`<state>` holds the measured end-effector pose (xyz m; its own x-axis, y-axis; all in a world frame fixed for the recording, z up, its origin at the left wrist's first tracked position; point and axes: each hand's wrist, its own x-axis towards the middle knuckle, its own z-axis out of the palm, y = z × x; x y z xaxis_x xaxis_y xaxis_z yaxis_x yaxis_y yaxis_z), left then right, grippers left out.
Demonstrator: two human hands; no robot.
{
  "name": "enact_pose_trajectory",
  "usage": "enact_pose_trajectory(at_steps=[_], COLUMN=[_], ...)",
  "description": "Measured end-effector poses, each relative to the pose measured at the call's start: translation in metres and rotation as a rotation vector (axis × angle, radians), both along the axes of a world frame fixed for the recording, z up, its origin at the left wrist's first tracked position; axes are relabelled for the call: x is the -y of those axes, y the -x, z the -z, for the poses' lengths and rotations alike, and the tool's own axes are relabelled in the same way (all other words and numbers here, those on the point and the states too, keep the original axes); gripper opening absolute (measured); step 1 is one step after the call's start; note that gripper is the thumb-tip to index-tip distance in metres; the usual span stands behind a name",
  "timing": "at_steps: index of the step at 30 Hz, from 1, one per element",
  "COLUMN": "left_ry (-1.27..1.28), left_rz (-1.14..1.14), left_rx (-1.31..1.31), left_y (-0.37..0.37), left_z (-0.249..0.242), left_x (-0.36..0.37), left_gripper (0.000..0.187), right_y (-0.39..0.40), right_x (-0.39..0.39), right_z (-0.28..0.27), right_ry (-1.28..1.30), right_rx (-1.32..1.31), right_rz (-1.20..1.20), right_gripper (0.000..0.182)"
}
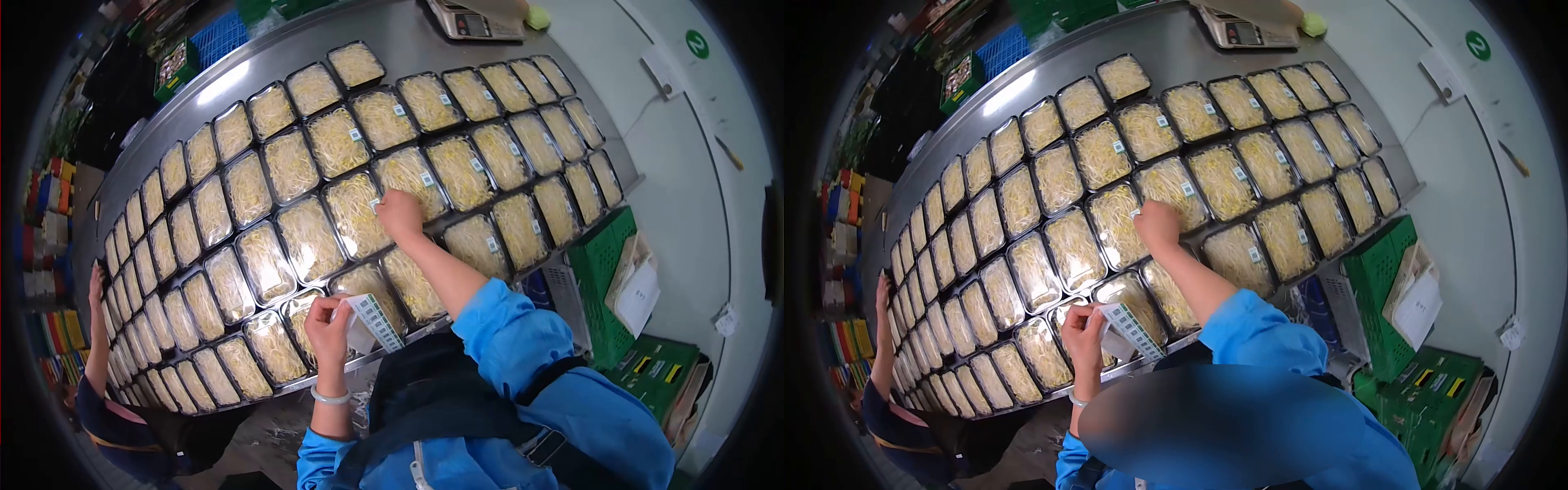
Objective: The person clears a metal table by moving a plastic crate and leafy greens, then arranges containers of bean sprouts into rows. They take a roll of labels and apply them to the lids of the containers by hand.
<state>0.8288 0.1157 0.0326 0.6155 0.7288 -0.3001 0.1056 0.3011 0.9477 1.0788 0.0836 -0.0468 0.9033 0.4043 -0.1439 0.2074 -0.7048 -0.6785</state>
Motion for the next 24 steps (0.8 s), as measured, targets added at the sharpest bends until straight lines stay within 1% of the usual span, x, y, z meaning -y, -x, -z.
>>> enact_pose_trajectory(at_steps=[1, 2, 5, 6, 7, 9, 10, 12, 14, 16, 17, 19, 20, 21, 22, 23, 24], left_ry=[-0.002, -0.010, -0.037, -0.053, -0.055, -0.062, -0.057, -0.077, -0.094, -0.240, -0.315, -0.506, -0.439, -0.367, -0.445, -0.452, -0.528], left_rz=[-0.019, -0.029, -0.067, -0.077, -0.033, 0.050, 0.038, 0.080, 0.117, 0.185, 0.217, 0.161, 0.045, -0.100, -0.196, -0.330, -0.477], left_rx=[0.003, 0.003, 0.008, 0.016, -0.005, -0.046, -0.045, -0.125, -0.188, -0.253, -0.288, -0.296, -0.285, -0.177, -0.131, -0.008, 0.107], left_y=[0.004, 0.009, 0.022, 0.025, 0.034, 0.056, 0.062, 0.079, 0.097, 0.118, 0.129, 0.159, 0.180, 0.198, 0.218, 0.233, 0.257], left_z=[-0.002, -0.004, -0.015, -0.025, -0.021, -0.010, -0.012, -0.012, -0.011, -0.018, -0.023, -0.038, -0.046, -0.061, -0.079, -0.100, -0.113], left_x=[0.005, 0.009, 0.019, 0.025, 0.028, 0.031, 0.038, 0.046, 0.056, 0.063, 0.064, 0.051, 0.039, 0.027, 0.011, -0.004, -0.027], left_gripper=[0.009, 0.008, 0.009, 0.011, 0.012, 0.014, 0.008, 0.006, 0.005, 0.006, 0.006, 0.008, 0.007, 0.010, 0.011, 0.006, 0.003], right_y=[0.000, 0.005, 0.033, 0.054, 0.080, 0.120, 0.134, 0.157, 0.171, 0.184, 0.188, 0.192, 0.188, 0.182, 0.179, 0.178, 0.178], right_x=[0.001, 0.004, 0.028, 0.040, 0.055, 0.089, 0.102, 0.125, 0.143, 0.156, 0.162, 0.171, 0.173, 0.175, 0.176, 0.174, 0.171], right_z=[-0.002, -0.025, -0.070, -0.084, -0.100, -0.129, -0.128, -0.124, -0.128, -0.126, -0.122, -0.112, -0.106, -0.097, -0.081, -0.076, -0.067], right_ry=[0.121, 0.214, -0.132, -0.284, -0.434, -0.276, -0.273, -0.264, -0.238, -0.266, -0.351, -0.506, -0.521, -0.529, -0.620, -0.619, -0.622], right_rx=[0.194, 0.187, 0.013, -0.162, -0.339, -0.196, -0.106, 0.072, 0.029, -0.062, -0.164, -0.364, -0.505, -0.643, -0.695, -0.718, -0.726], right_rz=[-0.089, -0.050, -0.216, -0.397, -0.579, -0.887, -0.910, -0.948, -0.943, -0.950, -0.799, -0.484, -0.277, -0.064, 0.020, 0.064, 0.070], right_gripper=[0.022, 0.022, 0.028, 0.028, 0.028, 0.024, 0.022, 0.020, 0.018, 0.016, 0.016, 0.014, 0.014, 0.015, 0.016, 0.016, 0.016])
